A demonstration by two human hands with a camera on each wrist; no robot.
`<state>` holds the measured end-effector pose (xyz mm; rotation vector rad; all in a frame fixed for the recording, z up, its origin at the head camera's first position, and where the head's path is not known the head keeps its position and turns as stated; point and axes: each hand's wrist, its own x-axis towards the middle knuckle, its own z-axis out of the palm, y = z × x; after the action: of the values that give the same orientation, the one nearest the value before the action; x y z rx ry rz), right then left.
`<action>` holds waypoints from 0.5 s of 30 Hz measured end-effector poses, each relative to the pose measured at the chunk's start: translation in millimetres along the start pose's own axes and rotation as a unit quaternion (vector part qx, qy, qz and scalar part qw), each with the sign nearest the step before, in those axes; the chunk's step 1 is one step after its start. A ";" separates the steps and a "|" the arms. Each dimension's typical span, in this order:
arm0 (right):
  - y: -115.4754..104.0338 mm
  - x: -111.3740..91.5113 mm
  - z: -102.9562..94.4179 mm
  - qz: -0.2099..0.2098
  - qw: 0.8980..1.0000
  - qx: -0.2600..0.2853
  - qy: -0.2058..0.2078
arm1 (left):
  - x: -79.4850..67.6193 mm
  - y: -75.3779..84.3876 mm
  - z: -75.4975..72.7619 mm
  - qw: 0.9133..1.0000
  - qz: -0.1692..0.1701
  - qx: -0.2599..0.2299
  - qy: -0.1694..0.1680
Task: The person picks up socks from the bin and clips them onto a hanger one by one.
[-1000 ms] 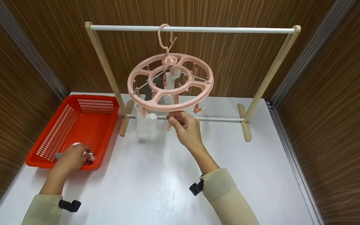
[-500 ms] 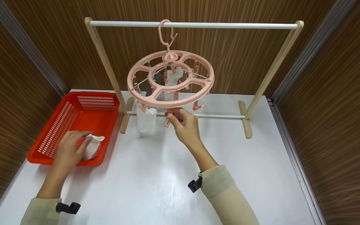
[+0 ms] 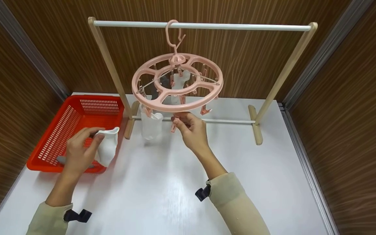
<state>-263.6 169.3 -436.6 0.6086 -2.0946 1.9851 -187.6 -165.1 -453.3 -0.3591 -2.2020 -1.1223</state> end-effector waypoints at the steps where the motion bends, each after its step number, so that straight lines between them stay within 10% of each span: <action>1: -0.3 0.4 0.3 0.003 1.000 0.008 -0.001 | 1.8 3.2 3.2 1.000 0.003 -0.017 0.003; 15: -1.1 0.8 1.6 0.015 0.996 0.087 -0.007 | 9.5 31.7 55.1 0.988 -0.026 -0.136 -0.061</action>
<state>-263.6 167.5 -435.4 0.6278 -1.9622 2.2030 -201.8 -102.4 -451.4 -0.5006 -2.1759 -1.4714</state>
